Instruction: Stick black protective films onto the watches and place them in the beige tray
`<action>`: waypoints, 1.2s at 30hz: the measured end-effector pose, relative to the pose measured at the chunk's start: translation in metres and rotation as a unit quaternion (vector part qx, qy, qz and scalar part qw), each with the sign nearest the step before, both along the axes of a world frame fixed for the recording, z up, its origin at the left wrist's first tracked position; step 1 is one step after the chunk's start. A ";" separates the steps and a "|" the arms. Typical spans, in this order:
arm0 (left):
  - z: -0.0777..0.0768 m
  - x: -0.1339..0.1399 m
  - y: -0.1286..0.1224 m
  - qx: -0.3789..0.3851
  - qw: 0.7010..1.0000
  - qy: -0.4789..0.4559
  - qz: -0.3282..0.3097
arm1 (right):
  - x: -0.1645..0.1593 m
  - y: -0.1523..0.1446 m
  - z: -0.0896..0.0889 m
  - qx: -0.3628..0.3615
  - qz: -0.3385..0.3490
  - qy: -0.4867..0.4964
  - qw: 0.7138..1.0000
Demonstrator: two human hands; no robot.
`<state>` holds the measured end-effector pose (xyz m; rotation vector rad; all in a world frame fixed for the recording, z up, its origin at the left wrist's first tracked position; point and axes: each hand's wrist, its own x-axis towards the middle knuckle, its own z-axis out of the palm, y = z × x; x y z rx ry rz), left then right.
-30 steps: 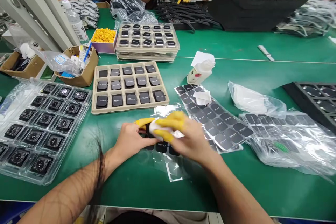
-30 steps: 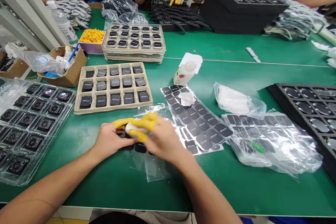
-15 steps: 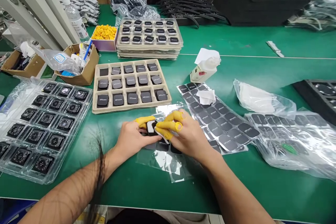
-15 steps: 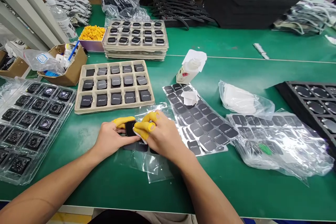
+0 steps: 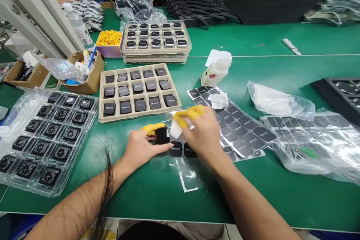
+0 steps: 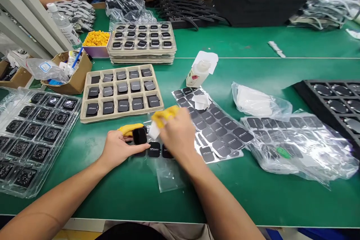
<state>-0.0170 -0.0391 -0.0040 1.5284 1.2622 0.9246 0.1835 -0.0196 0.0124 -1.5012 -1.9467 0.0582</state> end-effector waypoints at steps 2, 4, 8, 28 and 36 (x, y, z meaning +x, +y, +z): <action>0.000 0.000 -0.001 0.021 1.000 0.005 0.003 | 0.014 0.004 0.004 0.002 -0.083 -0.012 0.996; -0.001 -0.001 -0.002 0.082 0.996 0.036 -0.004 | 0.022 0.003 0.011 -0.013 -0.037 -0.009 0.999; -0.001 -0.004 -0.002 0.230 0.969 0.083 -0.044 | 0.014 -0.011 0.021 -0.051 0.137 0.010 0.989; -0.004 -0.005 -0.001 0.373 0.917 0.109 -0.088 | 0.001 -0.014 0.014 0.027 0.109 0.016 0.994; -0.003 -0.004 -0.001 0.405 0.895 0.144 -0.123 | -0.009 -0.023 0.019 0.027 0.050 -0.114 0.992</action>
